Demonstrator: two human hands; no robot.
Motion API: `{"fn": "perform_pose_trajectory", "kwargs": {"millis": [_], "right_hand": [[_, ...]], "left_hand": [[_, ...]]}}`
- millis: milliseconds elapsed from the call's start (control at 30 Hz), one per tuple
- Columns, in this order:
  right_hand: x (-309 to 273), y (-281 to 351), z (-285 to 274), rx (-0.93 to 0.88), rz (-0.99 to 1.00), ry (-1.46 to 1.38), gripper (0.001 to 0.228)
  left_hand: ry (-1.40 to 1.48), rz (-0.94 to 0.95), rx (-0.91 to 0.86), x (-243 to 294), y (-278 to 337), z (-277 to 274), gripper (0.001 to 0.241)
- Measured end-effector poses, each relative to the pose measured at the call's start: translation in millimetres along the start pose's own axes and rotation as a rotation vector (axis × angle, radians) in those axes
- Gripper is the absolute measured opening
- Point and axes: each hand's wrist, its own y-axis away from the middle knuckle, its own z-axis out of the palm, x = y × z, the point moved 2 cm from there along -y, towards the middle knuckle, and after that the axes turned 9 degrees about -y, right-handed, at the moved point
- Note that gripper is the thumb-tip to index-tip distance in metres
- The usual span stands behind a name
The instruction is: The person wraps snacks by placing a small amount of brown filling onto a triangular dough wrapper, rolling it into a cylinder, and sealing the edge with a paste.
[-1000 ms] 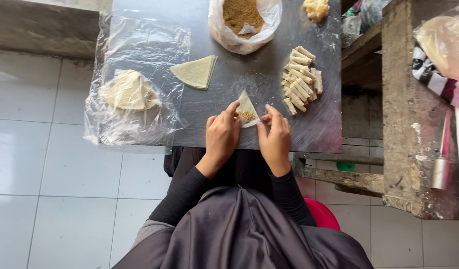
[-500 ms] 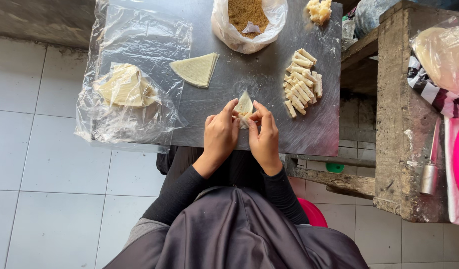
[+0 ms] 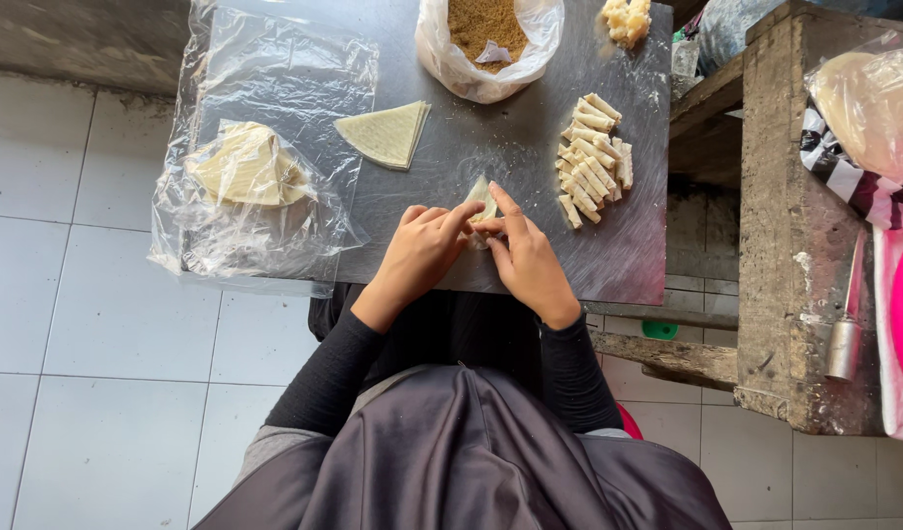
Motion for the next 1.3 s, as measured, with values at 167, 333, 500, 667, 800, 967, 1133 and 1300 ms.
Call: {"fn": "perform_pose_trajectory", "kwargs": {"millis": [167, 333, 500, 667, 800, 967, 1133, 1300], "right_hand": [[1, -1, -6, -0.033, 0.108, -0.05, 0.077], [14, 0, -5, -0.001, 0.02, -0.082, 0.075], [15, 2, -3, 0.01, 0.027, -0.091, 0.074], [12, 3, -3, 0.036, 0.021, -0.076, 0.072], [6, 6, -7, 0.097, 0.0, -0.011, 0.071], [-2, 10, -10, 0.068, -0.084, 0.113, 0.074], [3, 6, 0, 0.013, -0.069, 0.055, 0.082], [10, 2, 4, 0.06, -0.001, 0.022, 0.084]], "left_hand": [[-0.041, -0.031, 0.001, -2, -2, 7, 0.043], [-0.023, -0.054, -0.016, -2, 0, 7, 0.044], [-0.082, 0.027, 0.029, 2, -1, 5, 0.043], [-0.151, 0.051, -0.027, 2, -2, 5, 0.039], [-0.153, 0.061, 0.002, 2, -2, 5, 0.038], [-0.129, 0.05, 0.034, 2, -2, 7, 0.034], [-0.065, -0.044, 0.024, 2, -5, 11, 0.038], [0.042, -0.087, 0.059, -1, -5, 10, 0.037]]}}
